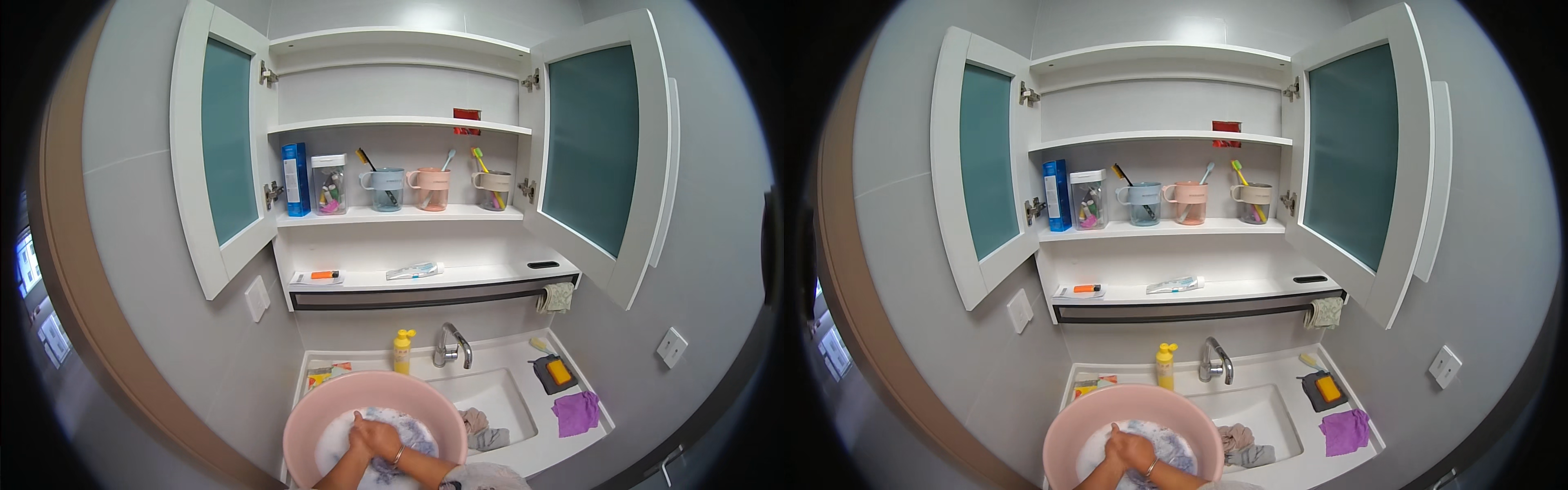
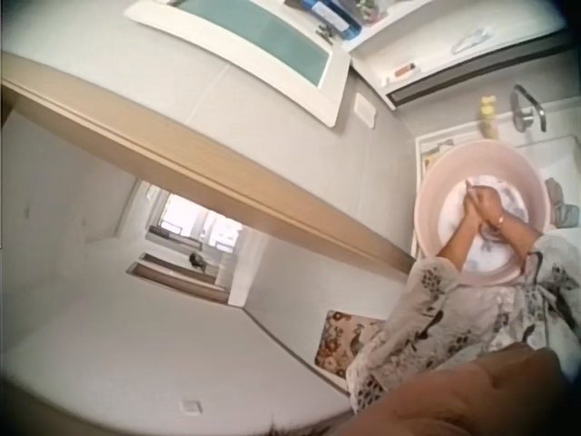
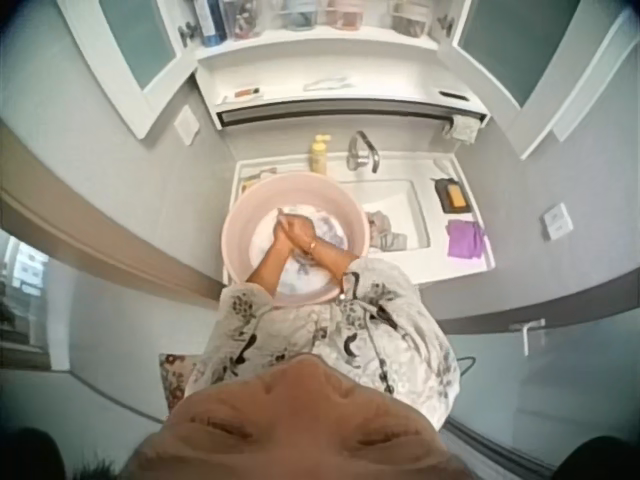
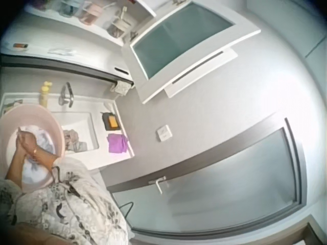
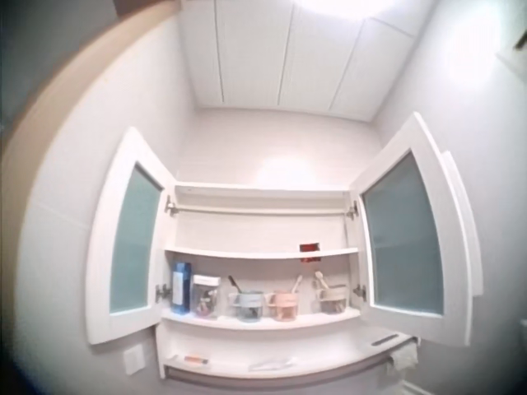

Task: The person hand washes a small purple garment in a pink basin filled with soapy water. They repeatedly submerge, agitate, and wring the item in the sink area.

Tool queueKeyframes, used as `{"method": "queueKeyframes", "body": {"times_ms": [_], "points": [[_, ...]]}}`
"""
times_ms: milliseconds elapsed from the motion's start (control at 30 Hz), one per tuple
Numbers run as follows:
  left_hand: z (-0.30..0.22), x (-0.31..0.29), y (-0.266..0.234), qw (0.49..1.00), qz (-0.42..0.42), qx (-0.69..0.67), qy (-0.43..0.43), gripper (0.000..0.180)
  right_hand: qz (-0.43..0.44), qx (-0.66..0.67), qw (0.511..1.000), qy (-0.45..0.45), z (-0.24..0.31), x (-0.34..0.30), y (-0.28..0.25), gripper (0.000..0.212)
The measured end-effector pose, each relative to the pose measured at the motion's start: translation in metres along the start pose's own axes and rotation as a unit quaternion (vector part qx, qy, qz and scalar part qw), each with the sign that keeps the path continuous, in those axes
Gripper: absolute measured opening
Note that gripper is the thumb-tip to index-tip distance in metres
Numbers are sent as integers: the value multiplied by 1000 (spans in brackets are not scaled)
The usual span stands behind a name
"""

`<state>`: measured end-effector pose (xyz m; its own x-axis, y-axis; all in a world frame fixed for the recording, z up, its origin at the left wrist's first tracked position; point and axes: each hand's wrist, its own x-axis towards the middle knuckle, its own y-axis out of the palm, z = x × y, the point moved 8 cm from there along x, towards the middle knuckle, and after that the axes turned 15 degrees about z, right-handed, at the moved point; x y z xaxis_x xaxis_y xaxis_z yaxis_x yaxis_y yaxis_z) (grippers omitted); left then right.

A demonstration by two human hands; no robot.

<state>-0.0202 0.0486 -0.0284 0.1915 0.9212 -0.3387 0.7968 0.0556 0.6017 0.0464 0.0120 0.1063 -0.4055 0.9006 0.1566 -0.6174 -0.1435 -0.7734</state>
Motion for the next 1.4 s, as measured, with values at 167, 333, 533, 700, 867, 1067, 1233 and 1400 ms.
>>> {"method": "queueKeyframes", "body": {"times_ms": [167, 333, 533, 700, 867, 1067, 1233, 1400], "points": [[-27, -43, 50, 997, 11, 67, -34, 50, -51, -99, 992, 58, -40, 25, -12, 37], [8, 17, -5, 992, 113, -13, -63, 60, 3, -102, 990, -98, 40, -6, 7, 38], [18, -16, 39, 942, 185, 173, -219, 49, -44, 177, 979, 90, -107, 22, -39, 31], [-56, -37, 62, 948, 222, 226, -23, 32, 222, 271, 935, 52, -90, -1, -29, 28], [-75, -29, 18, 988, 131, -58, 51, 20, 308, 120, 940, 77, -97, -7, 1, 21], [-39, -20, -23, 993, -10, -102, 66, 12, -29, 362, 926, -108, -16, 5, -10, 15], [-8, -50, 25, 995, -54, -80, 40, 39, -26, -82, 996, 23, -28, 21, 26, 33], [-11, -38, 28, 989, 113, -66, 72, 38, -116, 69, 991, -23, 4, -3, -7, 41]]}}
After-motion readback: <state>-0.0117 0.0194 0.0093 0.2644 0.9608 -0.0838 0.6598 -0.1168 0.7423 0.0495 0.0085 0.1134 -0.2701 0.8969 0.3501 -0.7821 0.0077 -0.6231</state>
